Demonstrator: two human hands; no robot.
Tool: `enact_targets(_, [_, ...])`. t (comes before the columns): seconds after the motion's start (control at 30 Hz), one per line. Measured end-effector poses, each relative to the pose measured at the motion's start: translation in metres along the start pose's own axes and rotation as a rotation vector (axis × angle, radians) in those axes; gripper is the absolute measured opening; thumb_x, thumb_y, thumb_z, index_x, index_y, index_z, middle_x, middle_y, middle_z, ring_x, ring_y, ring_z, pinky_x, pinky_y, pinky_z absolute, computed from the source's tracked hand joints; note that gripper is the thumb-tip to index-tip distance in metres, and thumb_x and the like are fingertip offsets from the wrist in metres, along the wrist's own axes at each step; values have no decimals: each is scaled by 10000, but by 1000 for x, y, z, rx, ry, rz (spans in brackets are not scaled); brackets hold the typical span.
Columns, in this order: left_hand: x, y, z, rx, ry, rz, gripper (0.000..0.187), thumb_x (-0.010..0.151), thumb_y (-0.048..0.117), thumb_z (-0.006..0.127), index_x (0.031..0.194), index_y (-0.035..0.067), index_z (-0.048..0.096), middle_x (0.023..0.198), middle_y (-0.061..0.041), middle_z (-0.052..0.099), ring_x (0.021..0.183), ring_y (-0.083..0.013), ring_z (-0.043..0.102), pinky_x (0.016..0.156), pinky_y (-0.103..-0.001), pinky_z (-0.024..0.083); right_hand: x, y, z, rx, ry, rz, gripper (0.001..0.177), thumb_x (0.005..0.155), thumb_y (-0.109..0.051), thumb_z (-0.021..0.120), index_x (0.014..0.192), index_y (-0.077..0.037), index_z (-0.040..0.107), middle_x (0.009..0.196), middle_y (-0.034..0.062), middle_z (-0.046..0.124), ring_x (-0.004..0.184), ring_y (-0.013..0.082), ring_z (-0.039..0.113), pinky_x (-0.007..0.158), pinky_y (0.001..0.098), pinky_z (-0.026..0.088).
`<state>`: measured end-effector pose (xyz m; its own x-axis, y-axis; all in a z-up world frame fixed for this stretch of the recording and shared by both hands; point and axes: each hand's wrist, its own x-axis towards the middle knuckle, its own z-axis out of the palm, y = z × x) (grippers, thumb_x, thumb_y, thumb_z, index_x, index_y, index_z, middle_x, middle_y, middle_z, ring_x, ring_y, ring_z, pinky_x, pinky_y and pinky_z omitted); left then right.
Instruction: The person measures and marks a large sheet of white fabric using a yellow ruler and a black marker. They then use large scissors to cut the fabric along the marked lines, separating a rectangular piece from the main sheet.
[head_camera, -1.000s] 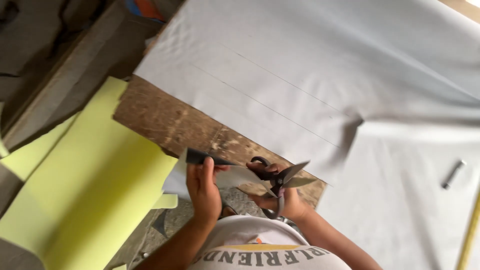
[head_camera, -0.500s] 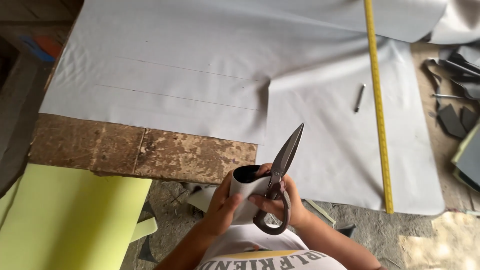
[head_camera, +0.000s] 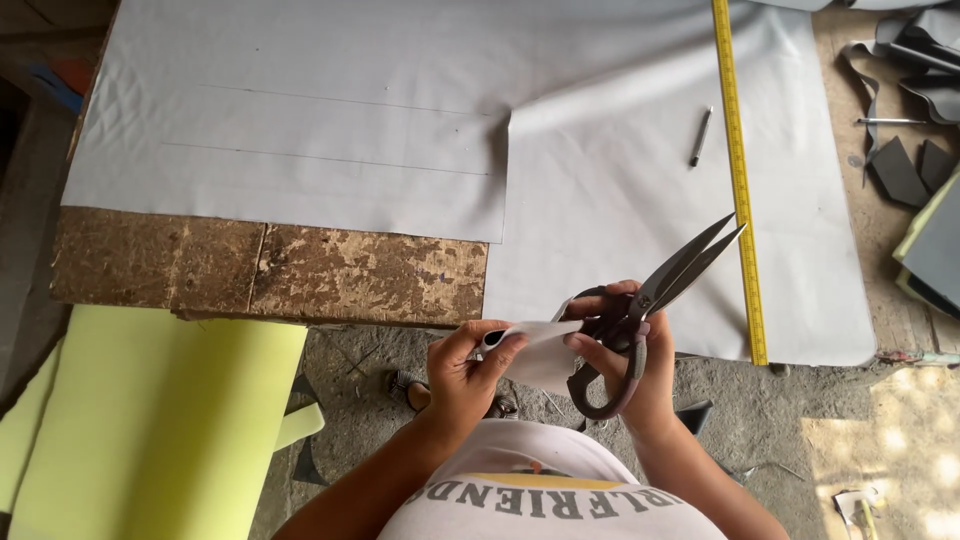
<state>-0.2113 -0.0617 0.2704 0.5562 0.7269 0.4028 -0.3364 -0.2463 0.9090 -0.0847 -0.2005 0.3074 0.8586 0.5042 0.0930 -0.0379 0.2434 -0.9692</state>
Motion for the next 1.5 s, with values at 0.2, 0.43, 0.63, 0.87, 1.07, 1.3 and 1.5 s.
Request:
enact_targets(0.2, [4,13,18,-156,32,-94,211,732,-40,899,877,-33,745,837,-194,808,817,-250,789,707,-340,614,4,5,-17,38,-6,-19,661,695,116,832,1231,-27,472,986,270,728,824,294,736,652,332,588])
enact_targets(0.43, [28,20,14,-183,-235,54,501,1055,450,513,1287,6,533,1174,-202,703,1119,-308,676,895,-461,574,12,-13,-9,104,4,-82,596,661,149,852,1146,14,532,791,243,705,705,271,756,606,331,643])
enact_targets(0.63, [-6,-46,8,-62,33,154,149,1023,112,614,1025,-15,692,771,-121,686,642,-178,604,618,-333,496,18,-12,-17,-51,-45,-62,586,649,102,882,1142,18,576,848,217,752,729,204,755,646,294,629])
enact_targets(0.87, [5,-25,5,-32,127,145,102,979,68,695,964,-33,702,695,-72,628,645,-97,506,587,-288,448,16,-21,-11,-23,-39,-79,524,710,105,848,1140,12,564,806,219,731,691,201,735,653,270,613])
enact_targets(1.07, [3,-22,5,-102,148,116,119,896,4,778,967,-65,711,707,-117,660,643,-107,530,578,-289,436,12,-24,-2,-24,-22,-98,457,766,94,807,1144,15,563,820,235,727,701,223,740,656,275,610])
enact_targets(1.3, [-3,-26,2,-98,166,77,163,878,-13,791,1017,-72,728,787,-148,731,712,-106,606,620,-304,507,11,-14,-4,26,-14,-117,499,746,110,817,1150,37,533,831,248,714,706,253,745,700,313,613])
enact_targets(1.5, [-2,-28,4,-65,180,74,148,879,-6,791,1007,-67,748,770,-148,738,697,-98,604,597,-307,513,15,-15,-5,14,-32,-143,488,743,132,809,1134,35,532,826,248,714,725,251,753,716,325,620])
